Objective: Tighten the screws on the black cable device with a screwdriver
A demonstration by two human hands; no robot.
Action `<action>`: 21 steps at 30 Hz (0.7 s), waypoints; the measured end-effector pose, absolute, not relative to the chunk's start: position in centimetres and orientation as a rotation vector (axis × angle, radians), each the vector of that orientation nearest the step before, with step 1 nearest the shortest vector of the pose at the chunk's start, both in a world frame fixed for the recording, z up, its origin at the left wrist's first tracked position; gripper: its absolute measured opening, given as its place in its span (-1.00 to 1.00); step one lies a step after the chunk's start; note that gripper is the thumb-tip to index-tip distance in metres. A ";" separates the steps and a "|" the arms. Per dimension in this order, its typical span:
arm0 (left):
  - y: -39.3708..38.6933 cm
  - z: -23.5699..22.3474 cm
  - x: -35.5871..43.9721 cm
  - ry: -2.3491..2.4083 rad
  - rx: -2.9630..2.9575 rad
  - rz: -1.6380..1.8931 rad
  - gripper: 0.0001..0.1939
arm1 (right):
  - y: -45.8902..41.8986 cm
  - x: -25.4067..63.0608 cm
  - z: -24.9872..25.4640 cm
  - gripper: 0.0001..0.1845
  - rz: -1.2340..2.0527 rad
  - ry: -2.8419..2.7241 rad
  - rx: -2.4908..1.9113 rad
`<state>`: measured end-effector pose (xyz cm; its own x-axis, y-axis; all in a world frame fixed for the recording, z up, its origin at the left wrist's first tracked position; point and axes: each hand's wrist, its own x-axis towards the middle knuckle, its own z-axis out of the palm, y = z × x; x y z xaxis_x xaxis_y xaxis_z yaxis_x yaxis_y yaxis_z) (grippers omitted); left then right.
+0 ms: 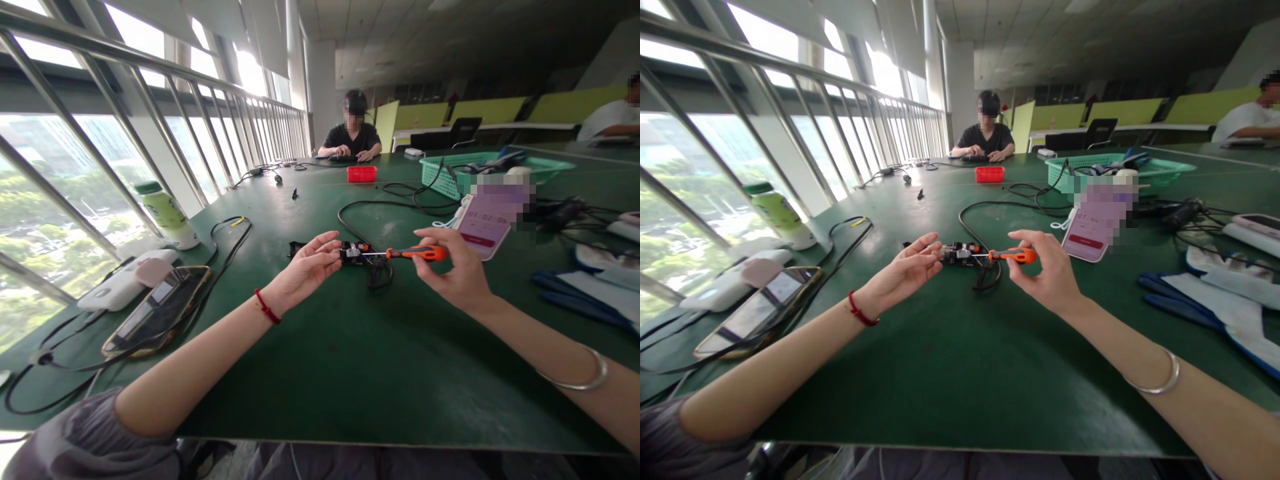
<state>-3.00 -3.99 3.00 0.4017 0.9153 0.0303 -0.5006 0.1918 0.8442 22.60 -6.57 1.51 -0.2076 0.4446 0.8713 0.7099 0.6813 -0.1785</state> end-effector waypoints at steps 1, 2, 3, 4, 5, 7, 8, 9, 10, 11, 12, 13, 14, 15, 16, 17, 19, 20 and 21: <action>-4.0 2.9 -3.0 0.559 0.904 1.071 -0.64 | -6.6 22.6 1.6 -0.66 -0.303 -1.855 -0.912; -4.0 2.9 -3.1 0.561 0.901 1.073 -0.65 | -6.6 22.5 1.6 -0.69 -0.291 -1.863 -0.917; -4.1 2.9 -3.1 0.564 0.897 1.074 -0.67 | -6.6 22.5 1.6 -0.72 -0.282 -1.875 -0.922; -4.2 2.9 -3.1 0.566 0.893 1.077 -0.68 | -6.7 22.5 1.7 -0.76 -0.279 -1.888 -0.928; -4.3 3.0 -3.1 0.568 0.892 1.082 -0.69 | -6.7 22.5 1.7 -0.79 -0.283 -1.896 -0.934; -4.6 3.2 -3.0 0.571 0.895 1.094 -0.70 | -6.7 22.5 1.6 -0.82 -0.293 -1.907 -0.937; -4.7 3.3 -3.0 0.572 0.898 1.100 -0.70 | -6.6 22.5 1.6 -0.82 -0.296 -1.911 -0.935; -4.9 3.5 -2.9 0.573 0.905 1.105 -0.71 | -6.6 22.5 1.6 -0.82 -0.298 -1.915 -0.931; -5.1 3.6 -2.8 0.574 0.913 1.109 -0.71 | -6.6 22.5 1.6 -0.81 -0.300 -1.913 -0.930; -5.2 3.7 -2.7 0.573 0.924 1.108 -0.72 | -6.6 22.5 1.6 -0.81 -0.302 -1.913 -0.929; -5.4 3.8 -2.6 0.571 0.936 1.104 -0.71 | -6.6 22.5 1.6 -0.81 -0.304 -1.913 -0.929; -5.5 3.9 -2.5 0.567 0.950 1.100 -0.70 | -6.7 22.4 1.6 -0.81 -0.305 -1.916 -0.930; -5.7 4.0 -2.4 0.562 0.962 1.092 -0.69 | -6.7 22.4 1.6 -0.81 -0.305 -1.918 -0.930; -5.8 4.0 -2.3 0.559 0.972 1.084 -0.68 | -6.7 22.4 1.6 -0.81 -0.304 -1.921 -0.927; -5.9 4.0 -2.3 0.558 0.977 1.078 -0.66 | -6.7 22.4 1.7 -0.80 -0.304 -1.920 -0.924; -6.0 4.0 -2.2 0.560 0.978 1.072 -0.65 | -6.7 22.4 1.7 -0.79 -0.309 -1.911 -0.919; -6.1 4.0 -2.2 0.566 0.976 1.063 -0.65 | -6.7 22.4 1.6 -0.73 -0.329 -1.873 -0.904; -6.0 3.9 -2.2 0.568 0.974 1.062 -0.65 | -6.6 22.4 1.5 -0.68 -0.340 -1.852 -0.893; -5.9 3.8 -2.3 0.568 0.975 1.064 -0.65 | -6.6 22.3 1.4 -0.63 -0.349 -1.833 -0.879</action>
